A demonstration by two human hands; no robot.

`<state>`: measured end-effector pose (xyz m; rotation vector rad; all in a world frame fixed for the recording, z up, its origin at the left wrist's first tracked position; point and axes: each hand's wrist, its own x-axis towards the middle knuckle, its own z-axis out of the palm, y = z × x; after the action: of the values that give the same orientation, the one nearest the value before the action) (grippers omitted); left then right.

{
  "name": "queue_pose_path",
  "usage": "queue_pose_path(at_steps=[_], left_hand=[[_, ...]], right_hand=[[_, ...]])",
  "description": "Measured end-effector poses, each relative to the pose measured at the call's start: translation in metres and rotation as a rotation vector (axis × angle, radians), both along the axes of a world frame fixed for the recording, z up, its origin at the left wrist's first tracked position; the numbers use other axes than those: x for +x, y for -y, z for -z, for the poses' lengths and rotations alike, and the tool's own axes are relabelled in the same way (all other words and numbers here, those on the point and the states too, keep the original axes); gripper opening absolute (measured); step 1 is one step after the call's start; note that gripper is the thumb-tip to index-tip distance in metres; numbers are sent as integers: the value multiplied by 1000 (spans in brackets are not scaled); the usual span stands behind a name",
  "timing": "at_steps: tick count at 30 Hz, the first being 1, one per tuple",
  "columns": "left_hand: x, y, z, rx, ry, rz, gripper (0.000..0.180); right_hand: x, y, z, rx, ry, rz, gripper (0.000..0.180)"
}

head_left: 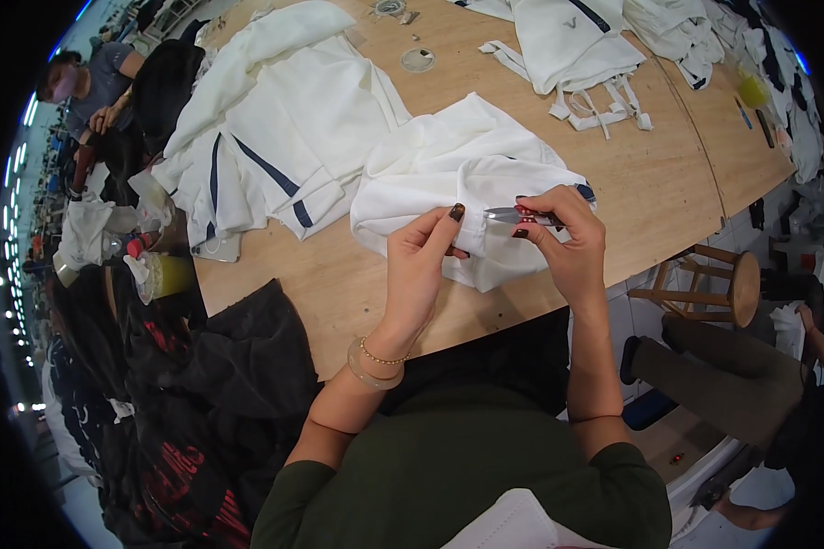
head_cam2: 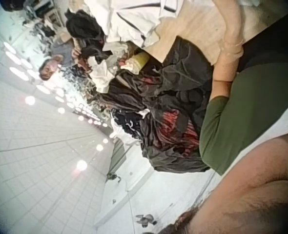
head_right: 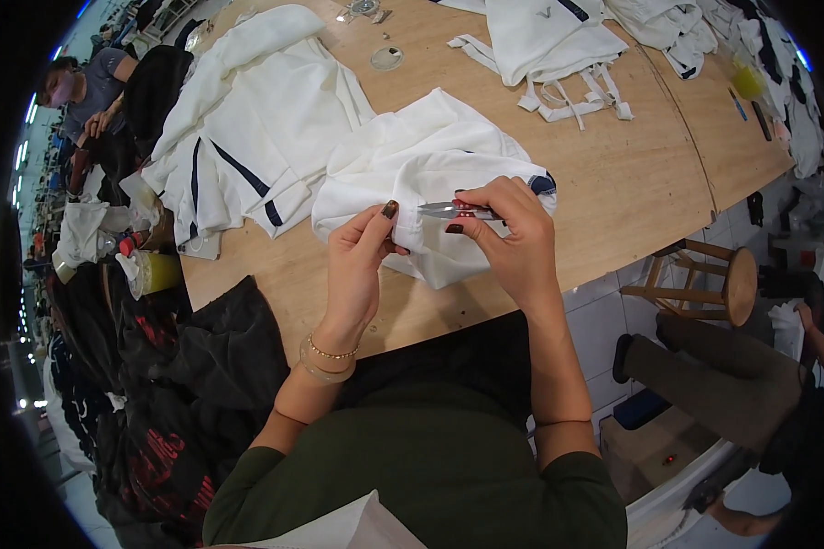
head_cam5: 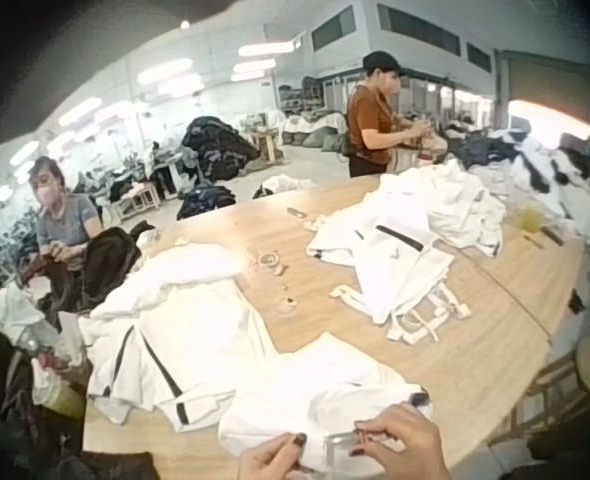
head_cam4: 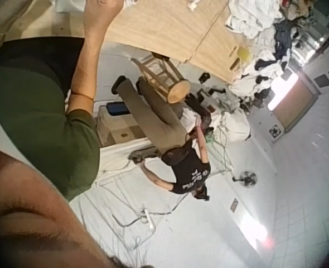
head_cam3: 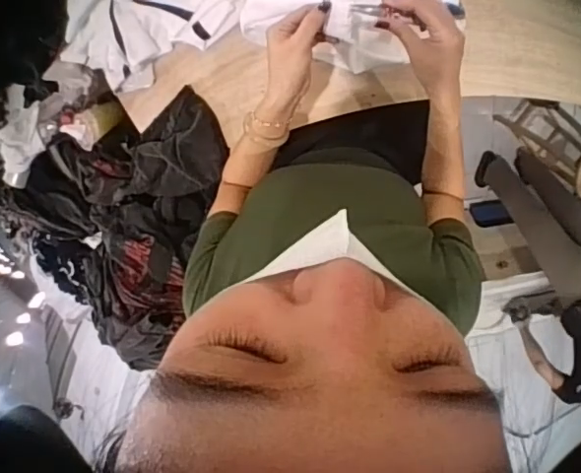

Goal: Trimming excess threads and loose fabric from white athletic shorts using handheld thread snips.

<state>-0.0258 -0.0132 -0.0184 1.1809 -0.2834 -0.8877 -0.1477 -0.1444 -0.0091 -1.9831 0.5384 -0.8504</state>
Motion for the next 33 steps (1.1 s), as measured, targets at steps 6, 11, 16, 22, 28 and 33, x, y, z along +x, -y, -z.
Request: queue_pose_path(at_steps=[6,11,16,22,28,33], left_hand=[[-1,0,0,2,5,13,20],[2,0,-2,-1,-18,9,18],[17,-11,-1,115,399,-144,18],[11,-11,-11,238,1051,-399,30],[-62,-2,-3,-77,1200,158,23],[0,-27,0,-58,1044,-600,10]], right_hand=[[5,0,-2,-94,-11,-47,22],[11,-5,-2,182,98,-17,10],[-1,14,4,549,507,263,11],[-23,14,3,642,70,112,22],[-16,12,1,667,49,-51,26],[-37,39,11,509,108,275,25]])
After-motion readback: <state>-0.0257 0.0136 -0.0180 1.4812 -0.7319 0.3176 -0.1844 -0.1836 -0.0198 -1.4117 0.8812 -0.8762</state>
